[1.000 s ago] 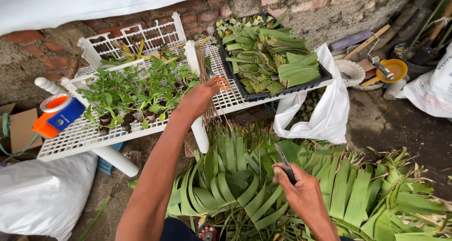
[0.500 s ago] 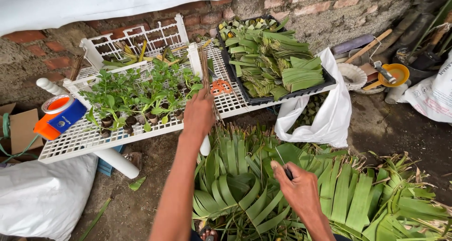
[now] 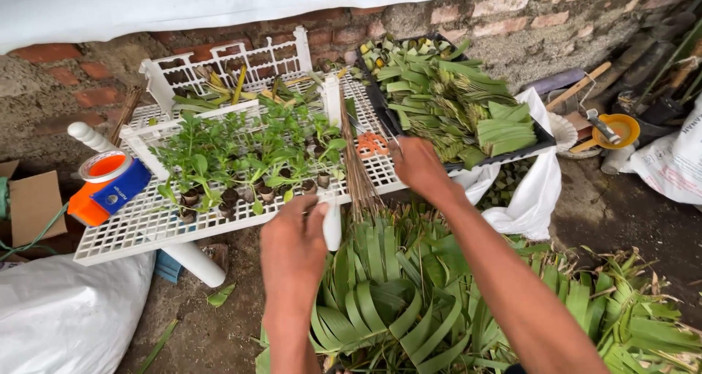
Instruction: The person is using a small knife to strip the midribs from banana leaves, likely to prepare the leaves for wrapping or to collect the ribs for broom-making.
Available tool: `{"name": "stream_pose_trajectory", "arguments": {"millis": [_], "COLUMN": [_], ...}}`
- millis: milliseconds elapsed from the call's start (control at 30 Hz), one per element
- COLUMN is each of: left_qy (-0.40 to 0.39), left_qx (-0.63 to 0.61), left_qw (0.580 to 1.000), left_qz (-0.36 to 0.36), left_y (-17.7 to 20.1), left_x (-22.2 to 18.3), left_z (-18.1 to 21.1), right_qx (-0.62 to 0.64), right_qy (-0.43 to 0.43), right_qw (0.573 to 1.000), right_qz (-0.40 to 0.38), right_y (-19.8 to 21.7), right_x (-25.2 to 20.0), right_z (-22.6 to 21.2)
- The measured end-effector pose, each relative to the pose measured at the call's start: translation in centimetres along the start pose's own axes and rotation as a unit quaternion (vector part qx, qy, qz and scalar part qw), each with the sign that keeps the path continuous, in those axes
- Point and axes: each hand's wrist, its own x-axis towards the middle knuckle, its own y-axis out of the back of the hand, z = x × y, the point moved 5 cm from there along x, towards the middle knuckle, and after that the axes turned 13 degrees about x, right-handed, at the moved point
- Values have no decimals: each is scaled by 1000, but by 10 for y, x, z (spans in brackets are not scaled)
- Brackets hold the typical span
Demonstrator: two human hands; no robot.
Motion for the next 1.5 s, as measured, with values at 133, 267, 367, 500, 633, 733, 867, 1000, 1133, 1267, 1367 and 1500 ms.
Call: {"name": "stream_pose_trajectory", "arguments": {"millis": [133, 267, 367, 500, 633, 733, 867, 1000, 1133, 1267, 1367, 1500], "left_qy": [56, 81, 98, 88, 102, 110, 106, 97, 94, 95, 107, 96], "left_qx": [43, 34, 52, 41, 30, 24, 19, 16, 15, 12, 13, 1], "left_qw": [995, 994, 992, 994, 994, 994, 994, 995, 995, 995, 994, 995], "left_qz": [63, 63, 61, 47, 4, 8, 7, 3, 2, -1, -3, 5], "left_y": [29, 41, 38, 29, 18, 11, 5, 0, -4, -4, -5, -3], "left_x": [1, 2, 4, 10, 12, 15, 17, 17, 18, 19, 19, 20], "left_z": [-34, -50, -64, -62, -56, -57, -55, -50, -50, -50, -52, -53], "right_qx": [-63, -132, -178, -180, -193, -199, -191, -199, -255, -327, -290, -312], "right_qy": [11, -58, -71, -89, -118, -110, -137, -121, -126, -119, -107, -116], "right_qw": [998, 989, 981, 979, 973, 973, 971, 972, 957, 930, 946, 934], "right_qz": [-25, 17, -26, -34, -42, -37, -41, -32, -66, -117, -102, -126], "right_y": [-24, -29, -46, -61, -71, -71, -70, -80, -89, -93, -103, -107], "right_x": [93, 157, 195, 214, 226, 222, 206, 222, 236, 244, 255, 258], "right_z": [37, 62, 81, 80, 90, 81, 62, 79, 88, 92, 111, 107]}}
